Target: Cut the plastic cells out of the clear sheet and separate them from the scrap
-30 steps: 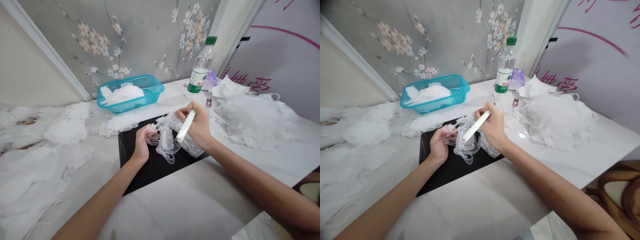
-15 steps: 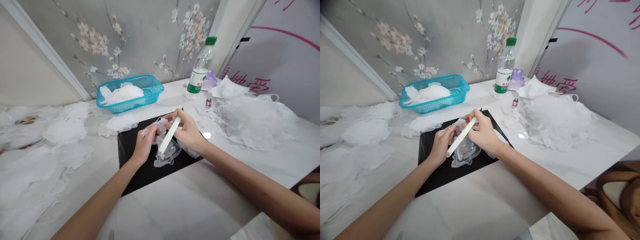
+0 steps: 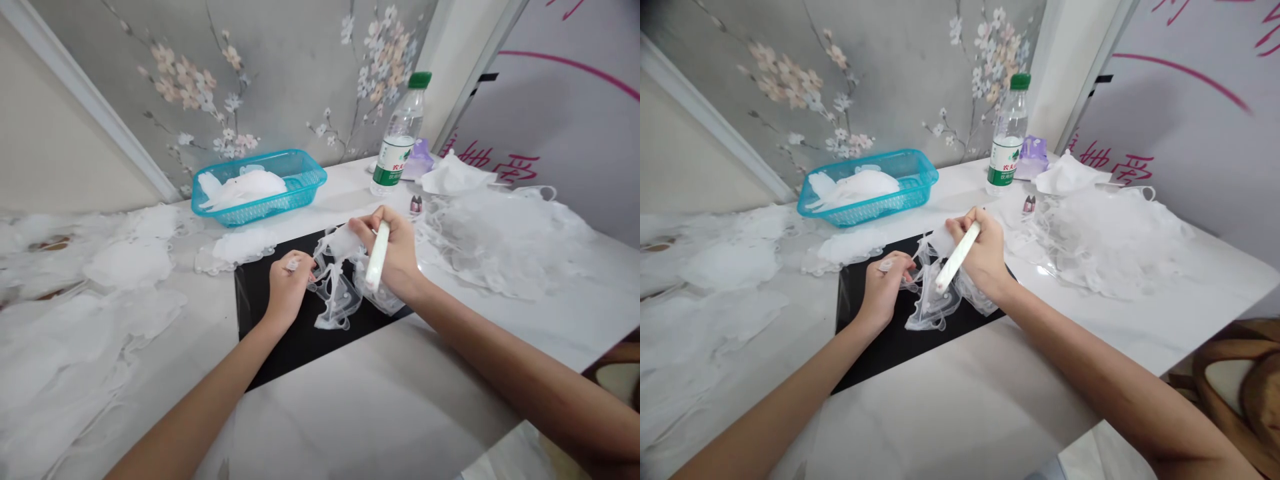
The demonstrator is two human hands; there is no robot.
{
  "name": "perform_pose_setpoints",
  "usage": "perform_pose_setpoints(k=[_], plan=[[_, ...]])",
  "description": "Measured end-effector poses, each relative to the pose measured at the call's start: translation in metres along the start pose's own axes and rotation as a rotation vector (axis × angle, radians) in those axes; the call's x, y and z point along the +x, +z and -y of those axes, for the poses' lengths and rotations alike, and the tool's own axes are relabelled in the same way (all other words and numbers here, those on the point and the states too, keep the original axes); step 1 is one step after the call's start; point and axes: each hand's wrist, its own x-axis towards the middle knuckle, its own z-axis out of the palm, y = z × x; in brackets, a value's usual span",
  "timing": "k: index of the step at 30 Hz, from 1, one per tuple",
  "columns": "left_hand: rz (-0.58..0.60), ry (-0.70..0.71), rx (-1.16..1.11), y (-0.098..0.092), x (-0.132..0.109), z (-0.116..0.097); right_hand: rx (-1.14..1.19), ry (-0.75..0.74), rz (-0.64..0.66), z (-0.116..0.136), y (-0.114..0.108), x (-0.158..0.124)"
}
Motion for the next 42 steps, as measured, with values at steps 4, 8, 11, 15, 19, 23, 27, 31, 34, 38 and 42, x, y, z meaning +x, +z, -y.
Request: perform_pose_setpoints(k=[4,8,11,15,19,23,27,31,34,38,42], plan=[[-0.118,-0.041,-0.005,-0.001,0.002,0.008,0.159,0.109,-0.041,0.0,-0.003,0.007],[-0.125,0.002,-0.025,-0.001,0.003,0.006,0.218,0.152,0.081,-0.002,-0.001,0.007],[0.038,0.039,0.046,0.0,0.002,0.0,0.185,0.161,0.205,-0.003,-0.001,0.005],[0.112,0.042,0.103,0.001,0.0,-0.007,0.112,0.154,0.295,-0.001,0.0,0.002],[0.135,0.056,0.072,0.001,0.0,-0.007,-0.052,0.119,0.345,0.0,0.002,-0.002],[0.135,0.124,0.077,0.0,-0.001,-0.005,-0.119,0.041,0.355,-0.003,0.003,-0.004],[0.047,0.134,0.078,-0.001,0.0,-0.001,-0.064,0.04,0.215,-0.002,0.001,-0.001],[-0.031,0.092,0.125,-0.002,0.0,0.0,0.092,0.019,0.027,0.0,-0.006,0.009],[-0.049,0.071,0.155,0.0,-0.002,-0.004,0.202,0.044,-0.169,-0.001,-0.011,0.017],[-0.027,0.082,0.16,0.001,-0.004,-0.008,0.207,0.087,-0.287,-0.003,-0.016,0.024],[0.009,0.073,0.153,0.0,-0.004,-0.005,0.218,0.034,-0.355,-0.004,-0.02,0.027]])
